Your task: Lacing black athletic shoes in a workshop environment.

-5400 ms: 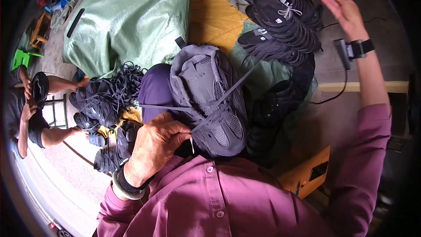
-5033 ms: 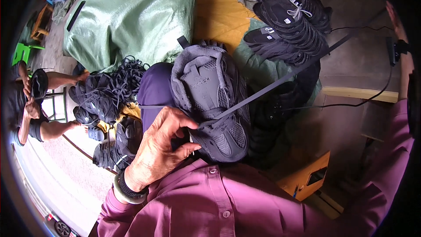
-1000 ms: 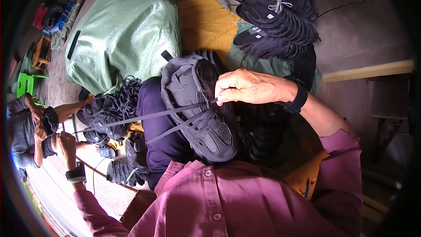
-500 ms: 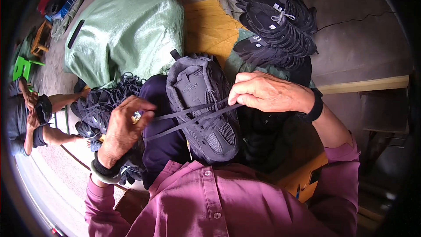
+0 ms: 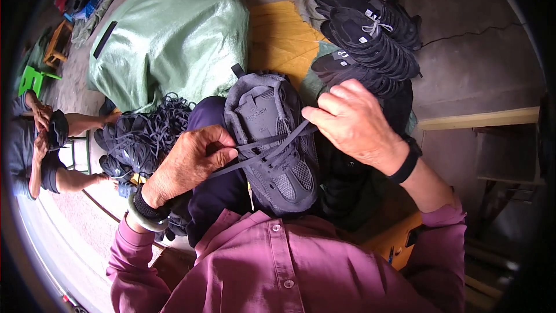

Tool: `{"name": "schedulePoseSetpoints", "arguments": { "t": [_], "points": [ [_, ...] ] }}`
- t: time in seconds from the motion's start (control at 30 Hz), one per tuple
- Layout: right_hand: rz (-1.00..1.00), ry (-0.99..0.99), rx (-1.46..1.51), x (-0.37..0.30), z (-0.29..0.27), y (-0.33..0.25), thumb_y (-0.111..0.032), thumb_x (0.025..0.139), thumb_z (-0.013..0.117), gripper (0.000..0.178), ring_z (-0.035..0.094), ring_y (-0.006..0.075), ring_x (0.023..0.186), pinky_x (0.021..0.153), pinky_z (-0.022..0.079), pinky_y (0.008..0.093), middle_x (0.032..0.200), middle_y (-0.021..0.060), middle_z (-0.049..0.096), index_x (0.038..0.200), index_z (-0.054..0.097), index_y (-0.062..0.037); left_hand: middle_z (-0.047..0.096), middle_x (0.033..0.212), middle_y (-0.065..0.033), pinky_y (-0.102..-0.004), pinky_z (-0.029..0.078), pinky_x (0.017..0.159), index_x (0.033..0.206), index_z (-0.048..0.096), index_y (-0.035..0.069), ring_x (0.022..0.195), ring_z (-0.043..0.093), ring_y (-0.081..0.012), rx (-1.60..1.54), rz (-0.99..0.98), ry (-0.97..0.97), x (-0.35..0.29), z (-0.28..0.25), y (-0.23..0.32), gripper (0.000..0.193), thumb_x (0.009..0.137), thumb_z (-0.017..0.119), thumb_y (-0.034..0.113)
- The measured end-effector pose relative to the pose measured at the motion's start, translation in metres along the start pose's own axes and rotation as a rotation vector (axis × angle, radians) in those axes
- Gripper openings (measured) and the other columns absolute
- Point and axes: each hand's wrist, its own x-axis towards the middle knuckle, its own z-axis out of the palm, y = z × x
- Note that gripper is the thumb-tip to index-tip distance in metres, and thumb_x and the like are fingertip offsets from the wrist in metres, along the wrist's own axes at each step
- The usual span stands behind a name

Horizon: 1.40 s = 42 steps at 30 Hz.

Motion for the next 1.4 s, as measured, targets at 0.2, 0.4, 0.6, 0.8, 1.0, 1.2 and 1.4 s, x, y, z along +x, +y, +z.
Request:
{"name": "schedulePoseSetpoints", "arguments": {
  "t": [0.2, 0.4, 0.6, 0.8, 1.0, 1.2, 1.4],
  "points": [
    [0.414, 0.109, 0.158, -0.002, 0.03, -0.015, -0.009, 0.097, 0.059, 0.017, 0.059, 0.0224, 0.063, 0.065, 0.05, 0.0356, 0.086, 0.0074, 0.065, 0.112, 0.064, -0.0033, 0.061, 0.082, 0.0059, -0.0234, 0.045, 0.072, 0.095, 0.067, 0.001, 0.079, 0.051, -0.0031, -0.096, -0.033, -0.018, -0.001, 0.004, -0.005, 0.023, 0.099, 0.072, 0.023],
    [0.985, 0.413, 1.319, -0.005, 0.053, -0.041, -0.028, 0.11, 0.047, 0.034, 0.046, 0.0045, 0.062, 0.059, 0.045, 0.0222, 0.094, 0.0024, 0.059, 0.124, 0.063, -0.0011, 0.064, 0.082, 0.0061, -0.0224, 0.045, 0.073, 0.093, 0.069, 0.001, 0.079, 0.053, -0.0027, -0.207, -0.03, 0.026, -0.014, 0.004, -0.021, 0.021, 0.098, 0.073, 0.022],
    [1.047, 0.527, 1.558, -0.01, 0.067, -0.062, -0.026, 0.108, 0.051, 0.03, 0.045, 0.003, 0.064, 0.058, 0.047, 0.022, 0.098, 0.0, 0.055, 0.123, 0.063, -0.0028, 0.067, 0.083, 0.0031, -0.0226, 0.046, 0.071, 0.094, 0.071, 0.001, 0.077, 0.056, -0.004, -0.228, -0.099, 0.134, -0.049, -0.022, -0.051, 0.012, 0.096, 0.075, 0.012],
    [0.871, 0.368, 1.313, -0.013, 0.068, -0.069, -0.003, 0.099, 0.054, 0.018, 0.049, 0.0056, 0.073, 0.064, 0.045, 0.0216, 0.101, -0.0002, 0.053, 0.112, 0.065, -0.0078, 0.063, 0.08, 0.0043, -0.0212, 0.044, 0.069, 0.091, 0.071, 0.003, 0.075, 0.054, -0.0041, -0.23, -0.187, 0.267, -0.096, -0.06, -0.093, 0.01, 0.093, 0.076, 0.01],
    [0.767, 0.274, 1.143, -0.013, 0.066, -0.066, 0.006, 0.087, 0.055, 0.028, 0.047, 0.0091, 0.083, 0.076, 0.042, 0.024, 0.104, 0.0011, 0.05, 0.107, 0.068, -0.0082, 0.058, 0.07, 0.0032, -0.0216, 0.034, 0.052, 0.083, 0.062, 0.007, 0.057, 0.046, -0.0037, -0.348, -0.073, 0.364, -0.137, -0.11, -0.144, 0.028, 0.093, 0.078, 0.027],
    [0.766, 0.268, 1.185, -0.009, 0.062, -0.065, 0.003, 0.094, 0.054, 0.022, 0.051, 0.0072, 0.077, 0.069, 0.047, 0.0226, 0.104, 0.0019, 0.05, 0.106, 0.068, -0.0069, 0.058, 0.072, 0.0031, -0.0212, 0.034, 0.052, 0.085, 0.061, 0.007, 0.057, 0.045, -0.0042, -0.442, -0.033, 0.339, -0.129, -0.114, -0.144, 0.023, 0.095, 0.075, 0.022],
    [0.754, 0.26, 1.114, -0.009, 0.059, -0.063, -0.003, 0.099, 0.059, 0.013, 0.051, 0.0049, 0.071, 0.066, 0.047, 0.0218, 0.102, 0.0005, 0.05, 0.107, 0.069, -0.005, 0.067, 0.098, -0.0095, -0.0326, 0.05, 0.086, 0.097, 0.07, 0.002, 0.092, 0.065, -0.0214, 0.467, 0.057, 0.445, -0.064, -0.071, -0.106, 0.011, 0.087, 0.073, 0.004]
  ]
}}
